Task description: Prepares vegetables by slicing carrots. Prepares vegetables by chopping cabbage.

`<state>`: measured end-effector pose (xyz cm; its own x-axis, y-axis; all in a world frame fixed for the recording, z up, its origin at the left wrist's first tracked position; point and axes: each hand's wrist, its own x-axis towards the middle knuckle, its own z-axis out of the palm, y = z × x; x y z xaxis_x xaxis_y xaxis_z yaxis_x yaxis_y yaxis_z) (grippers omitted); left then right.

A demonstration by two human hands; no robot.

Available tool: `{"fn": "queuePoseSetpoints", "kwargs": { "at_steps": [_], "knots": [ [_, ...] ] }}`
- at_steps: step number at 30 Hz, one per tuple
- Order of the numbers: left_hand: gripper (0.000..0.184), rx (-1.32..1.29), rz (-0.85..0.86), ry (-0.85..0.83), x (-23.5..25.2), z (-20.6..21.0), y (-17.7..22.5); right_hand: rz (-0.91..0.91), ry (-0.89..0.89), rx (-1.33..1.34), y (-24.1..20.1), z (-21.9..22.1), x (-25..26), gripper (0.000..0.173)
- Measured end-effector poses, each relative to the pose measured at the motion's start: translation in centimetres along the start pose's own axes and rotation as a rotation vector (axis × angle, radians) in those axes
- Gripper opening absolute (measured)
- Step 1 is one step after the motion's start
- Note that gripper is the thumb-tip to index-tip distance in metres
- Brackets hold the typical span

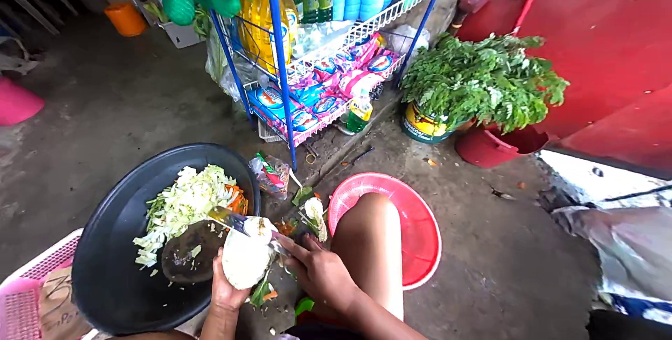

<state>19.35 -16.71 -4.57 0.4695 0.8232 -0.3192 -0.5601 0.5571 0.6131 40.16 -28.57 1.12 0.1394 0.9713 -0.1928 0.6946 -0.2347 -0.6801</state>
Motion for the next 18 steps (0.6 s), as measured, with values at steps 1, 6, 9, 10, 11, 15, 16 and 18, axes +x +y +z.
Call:
{"fn": "queuePoseSetpoints", "kwargs": {
  "at_steps": [1,6,9,10,11,15,16,18],
  "knots": [
    [0.068,-0.027,-0.004,0.012,0.0,0.0,0.4,0.001,0.015,-0.007,0.5,0.0,-0.7,0.047],
    [0.07,0.002,-0.036,0.001,-0.1,-0.4,0.3,0.094,-0.034,0.05,0.5,0.7,-0.5,0.049],
    [0.073,0.035,-0.051,-0.012,0.0,0.1,0.0,0.13,-0.119,0.155,-0.6,-0.4,1.1,0.051],
    [0.071,0.029,-0.041,0.005,-0.2,0.0,0.1,0.126,-0.123,0.171,-0.6,-0.6,0.8,0.05],
    [0.07,0.015,-0.026,0.019,-0.3,-0.2,0.3,0.122,-0.123,0.18,-0.4,-0.6,0.2,0.05],
    [0.073,0.004,-0.033,0.016,-0.1,-1.1,0.8,0.151,-0.122,0.228,1.5,0.6,-1.4,0.051],
    [0.075,0.017,-0.039,0.009,-0.1,-1.3,0.6,0.165,-0.131,0.252,1.6,1.0,-1.2,0.051],
    [0.072,0.049,-0.048,-0.001,0.0,-1.4,0.4,0.19,-0.149,0.292,1.2,1.4,-0.3,0.052]
  ]
}}
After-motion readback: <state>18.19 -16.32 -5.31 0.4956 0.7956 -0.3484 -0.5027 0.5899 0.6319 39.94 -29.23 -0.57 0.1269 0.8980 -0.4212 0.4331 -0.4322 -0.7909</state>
